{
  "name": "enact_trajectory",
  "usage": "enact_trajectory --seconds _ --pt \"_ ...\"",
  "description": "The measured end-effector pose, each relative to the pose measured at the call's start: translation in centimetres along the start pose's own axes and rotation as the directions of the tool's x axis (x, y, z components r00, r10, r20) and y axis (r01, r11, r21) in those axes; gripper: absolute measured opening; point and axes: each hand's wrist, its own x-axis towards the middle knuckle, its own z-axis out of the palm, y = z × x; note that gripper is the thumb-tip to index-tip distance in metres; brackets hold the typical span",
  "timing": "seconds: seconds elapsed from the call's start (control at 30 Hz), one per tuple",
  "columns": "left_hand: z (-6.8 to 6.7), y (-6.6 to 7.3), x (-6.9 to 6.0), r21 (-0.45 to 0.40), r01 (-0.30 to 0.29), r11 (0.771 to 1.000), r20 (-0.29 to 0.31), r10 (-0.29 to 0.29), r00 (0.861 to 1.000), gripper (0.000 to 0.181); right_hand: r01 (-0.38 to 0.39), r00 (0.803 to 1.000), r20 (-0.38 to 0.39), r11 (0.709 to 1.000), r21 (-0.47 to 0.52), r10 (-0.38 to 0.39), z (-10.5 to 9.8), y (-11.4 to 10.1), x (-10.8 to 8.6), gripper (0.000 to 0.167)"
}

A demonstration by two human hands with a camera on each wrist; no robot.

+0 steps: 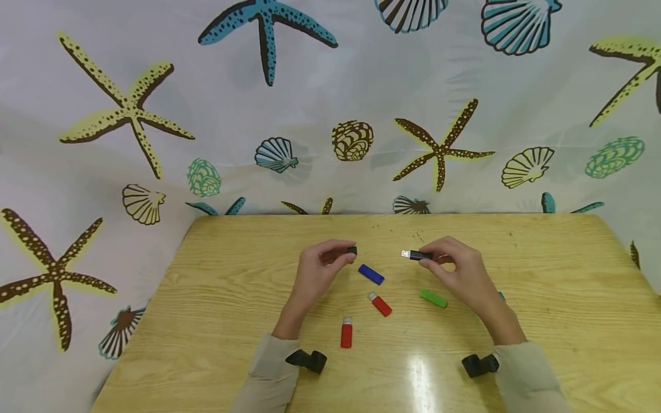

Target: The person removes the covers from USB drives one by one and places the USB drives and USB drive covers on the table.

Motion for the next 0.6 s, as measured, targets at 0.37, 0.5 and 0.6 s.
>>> enact_trajectory --seconds 0.37,0.5,0.6 --pt "1.0 -0.6 0.4 -0.036 0.045 0.998 -0.007 -0.046 0.999 0.022 -0.022 0.999 0.023 1.0 -0.022 0.022 0.5 0.4 0.5 0.019" --pt "1.2 -0.9 0.7 -0.039 0.077 0.996 -0.023 -0.078 0.997 0.022 -0.032 0.999 0.034 0.999 -0.04 0.033 0.6 0.5 1.0 0.019" --pt "1.3 -1.2 1.1 -0.033 0.084 0.996 -0.021 -0.085 0.996 0.022 -0.033 0.998 0.043 0.999 -0.042 0.035 0.8 0.8 1.3 0.019"
